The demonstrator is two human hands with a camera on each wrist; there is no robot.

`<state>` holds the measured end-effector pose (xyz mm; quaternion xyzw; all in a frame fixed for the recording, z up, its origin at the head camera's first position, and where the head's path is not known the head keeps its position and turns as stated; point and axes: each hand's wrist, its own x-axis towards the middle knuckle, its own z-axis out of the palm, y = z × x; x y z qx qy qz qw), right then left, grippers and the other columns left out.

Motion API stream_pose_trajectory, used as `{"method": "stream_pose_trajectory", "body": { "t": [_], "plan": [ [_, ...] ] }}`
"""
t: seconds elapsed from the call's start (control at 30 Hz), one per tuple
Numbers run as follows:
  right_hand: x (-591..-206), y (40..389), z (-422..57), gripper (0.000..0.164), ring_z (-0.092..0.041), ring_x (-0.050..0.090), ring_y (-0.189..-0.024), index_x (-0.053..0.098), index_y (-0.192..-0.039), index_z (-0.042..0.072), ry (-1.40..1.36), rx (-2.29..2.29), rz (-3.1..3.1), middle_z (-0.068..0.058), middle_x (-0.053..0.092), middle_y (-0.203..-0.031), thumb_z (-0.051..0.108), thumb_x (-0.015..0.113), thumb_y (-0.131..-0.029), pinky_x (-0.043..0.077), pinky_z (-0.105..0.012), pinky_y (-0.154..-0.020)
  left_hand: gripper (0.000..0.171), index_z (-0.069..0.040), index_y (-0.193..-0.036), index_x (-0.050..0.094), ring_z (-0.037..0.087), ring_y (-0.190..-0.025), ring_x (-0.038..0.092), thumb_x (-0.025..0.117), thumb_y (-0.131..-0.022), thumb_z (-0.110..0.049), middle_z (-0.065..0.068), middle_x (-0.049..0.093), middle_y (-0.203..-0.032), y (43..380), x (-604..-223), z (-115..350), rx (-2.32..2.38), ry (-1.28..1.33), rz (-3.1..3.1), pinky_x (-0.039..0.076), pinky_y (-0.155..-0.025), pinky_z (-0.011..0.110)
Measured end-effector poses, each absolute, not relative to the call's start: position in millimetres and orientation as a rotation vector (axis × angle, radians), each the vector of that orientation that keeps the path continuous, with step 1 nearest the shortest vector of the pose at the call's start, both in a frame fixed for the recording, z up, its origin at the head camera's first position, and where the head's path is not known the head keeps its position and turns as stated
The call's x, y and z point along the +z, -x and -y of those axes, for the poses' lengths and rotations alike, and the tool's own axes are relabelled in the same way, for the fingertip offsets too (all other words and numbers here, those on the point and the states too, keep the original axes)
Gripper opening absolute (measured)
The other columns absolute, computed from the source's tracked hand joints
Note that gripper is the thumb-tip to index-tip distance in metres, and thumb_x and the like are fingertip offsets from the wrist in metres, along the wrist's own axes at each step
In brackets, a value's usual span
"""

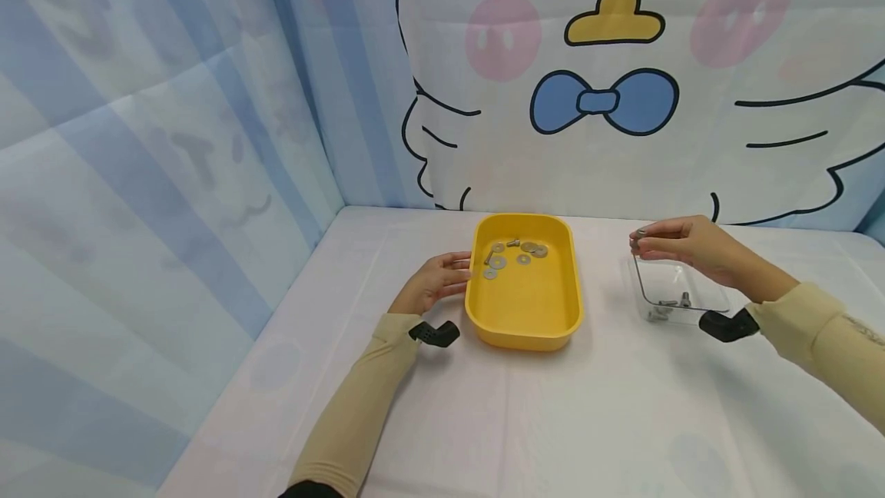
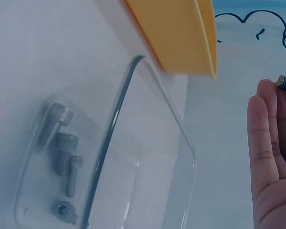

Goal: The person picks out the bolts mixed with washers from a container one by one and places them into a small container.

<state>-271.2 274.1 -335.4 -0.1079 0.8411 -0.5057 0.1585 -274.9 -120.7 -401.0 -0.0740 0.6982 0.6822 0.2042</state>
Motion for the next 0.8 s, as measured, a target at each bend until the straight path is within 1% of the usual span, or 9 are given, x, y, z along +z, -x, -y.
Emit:
{"method": "stream_pose_trajectory", "body": {
  "t": [0.23, 0.33, 0.4, 0.53, 0.6, 0.73, 0.8],
  "plan": [
    [-340, 267, -296, 0.031, 0.002, 0.067, -0.091, 0.060, -0.120, 0.005, 0.324, -1.505, -2.403, 0.021, 0.068, -0.098, 0.020, 0.060, -0.093, 0.050, -0.006, -0.078, 0.049, -0.010, -0.137, 0.047, 0.027, -0.121, 0.055, 0.060, -0.090, -0.005, 0.011, 0.051, -0.138, 275, -401, 121, 1.899, 0.193, -1.946, 0.047, -0.103, 0.037],
    [-342, 267, -303, 0.022, 0.002, 0.066, -0.090, 0.063, -0.114, 0.016, 0.319, -1.499, -2.417, 0.022, 0.068, -0.097, 0.021, 0.058, -0.093, 0.049, -0.005, -0.077, 0.050, -0.010, -0.138, 0.046, 0.027, -0.122, 0.054, 0.059, -0.090, -0.005, 0.011, 0.050, -0.139, 275, -401, 121, 1.899, 0.182, -1.943, 0.046, -0.104, 0.037],
    [-343, 267, -308, 0.019, 0.003, 0.066, -0.090, 0.064, -0.111, 0.020, 0.307, -1.501, -2.422, 0.023, 0.068, -0.096, 0.021, 0.058, -0.093, 0.049, -0.005, -0.076, 0.050, -0.010, -0.138, 0.045, 0.027, -0.123, 0.054, 0.059, -0.090, -0.005, 0.011, 0.050, -0.139, 276, -401, 121, 1.898, 0.179, -1.942, 0.046, -0.104, 0.037],
    [-346, 268, -315, 0.018, 0.004, 0.065, -0.090, 0.063, -0.111, 0.023, 0.277, -1.471, -2.451, 0.025, 0.066, -0.096, 0.024, 0.058, -0.093, 0.048, -0.003, -0.075, 0.051, -0.010, -0.139, 0.044, 0.028, -0.124, 0.053, 0.059, -0.090, -0.005, 0.011, 0.049, -0.140, 275, -401, 121, 1.892, 0.177, -1.940, 0.046, -0.105, 0.037],
    [-348, 270, -318, 0.017, 0.006, 0.065, -0.090, 0.063, -0.109, 0.026, 0.259, -1.450, -2.466, 0.026, 0.066, -0.095, 0.027, 0.059, -0.093, 0.047, -0.003, -0.074, 0.051, -0.010, -0.139, 0.044, 0.028, -0.124, 0.052, 0.059, -0.090, -0.005, 0.012, 0.048, -0.141, 275, -401, 121, 1.893, 0.177, -1.940, 0.046, -0.105, 0.038],
    [-353, 272, -324, 0.010, 0.006, 0.064, -0.089, 0.062, -0.100, 0.036, 0.221, -1.432, -2.477, 0.026, 0.065, -0.094, 0.032, 0.060, -0.092, 0.047, -0.003, -0.073, 0.051, -0.010, -0.138, 0.045, 0.027, -0.123, 0.054, 0.060, -0.090, -0.005, 0.011, 0.049, -0.140, 274, -400, 121, 1.903, 0.195, -1.941, 0.046, -0.104, 0.037],
    [-355, 272, -326, 0.009, 0.006, 0.064, -0.089, 0.062, -0.097, 0.039, 0.207, -1.450, -2.467, 0.026, 0.065, -0.093, 0.031, 0.060, -0.091, 0.047, -0.003, -0.073, 0.050, -0.010, -0.137, 0.047, 0.027, -0.122, 0.054, 0.060, -0.090, -0.005, 0.010, 0.050, -0.139, 274, -400, 120, 1.905, 0.202, -1.939, 0.047, -0.104, 0.037]
  ]
}}
